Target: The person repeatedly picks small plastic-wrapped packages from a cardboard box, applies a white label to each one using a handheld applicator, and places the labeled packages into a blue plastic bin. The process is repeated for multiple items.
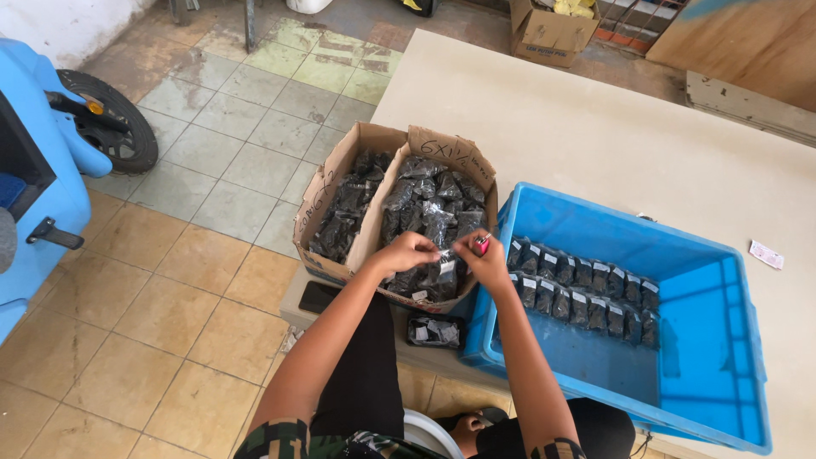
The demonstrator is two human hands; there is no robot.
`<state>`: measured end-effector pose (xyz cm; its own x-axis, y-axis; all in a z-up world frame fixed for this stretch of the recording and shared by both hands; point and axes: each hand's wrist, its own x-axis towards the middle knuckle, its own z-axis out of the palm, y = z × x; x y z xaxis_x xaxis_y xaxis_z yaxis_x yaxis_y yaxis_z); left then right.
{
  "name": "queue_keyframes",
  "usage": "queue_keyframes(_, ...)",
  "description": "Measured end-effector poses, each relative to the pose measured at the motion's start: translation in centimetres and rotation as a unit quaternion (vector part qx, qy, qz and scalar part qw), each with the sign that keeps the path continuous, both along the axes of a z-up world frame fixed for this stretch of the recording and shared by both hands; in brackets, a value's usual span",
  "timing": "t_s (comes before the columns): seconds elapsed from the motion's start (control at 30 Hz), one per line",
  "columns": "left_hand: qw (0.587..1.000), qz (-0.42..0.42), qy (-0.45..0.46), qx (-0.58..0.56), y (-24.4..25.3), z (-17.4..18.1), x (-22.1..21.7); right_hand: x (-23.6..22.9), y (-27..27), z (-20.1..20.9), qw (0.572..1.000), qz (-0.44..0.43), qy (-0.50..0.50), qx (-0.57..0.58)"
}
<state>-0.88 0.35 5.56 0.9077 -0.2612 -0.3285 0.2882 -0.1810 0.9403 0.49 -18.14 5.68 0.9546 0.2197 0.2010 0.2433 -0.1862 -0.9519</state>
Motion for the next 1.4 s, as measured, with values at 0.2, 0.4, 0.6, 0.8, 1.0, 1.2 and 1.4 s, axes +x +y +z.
queue_keyframes(0.2,0.995,0.066,-0.007,-0.074,0.2,-0.4,1.2,1.3,1.1,2.0,0.949,-0.087,0.105,0.285)
queue_keyframes(0.4,0.983,0.044,-0.175,0.036,-0.5,-2.5,1.6,3.1,3.4,2.7,0.926,-0.097,0.081,0.356)
queue_keyframes(0.6,0.936,0.063,-0.315,0.143,-2.1,-2.4,1.6,4.2,4.7,0.1,0.937,-0.111,0.061,0.325)
queue_keyframes(0.8,0.921,0.098,-0.340,0.162,-3.1,-4.2,2.5,4.5,4.5,-1.0,0.940,-0.115,0.049,0.317)
queue_keyframes(1.0,0.920,0.148,-0.339,0.128,-4.1,-3.4,1.4,4.1,4.3,-2.7,0.950,-0.183,0.043,0.250)
queue_keyframes(1.2,0.917,0.169,-0.347,0.102,-4.6,-3.1,0.3,3.2,3.8,-3.1,0.952,-0.235,-0.003,0.195)
queue_keyframes(1.4,0.900,0.191,-0.379,0.100,-5.0,-1.7,-0.6,3.0,5.0,-2.2,0.925,-0.328,-0.033,0.187)
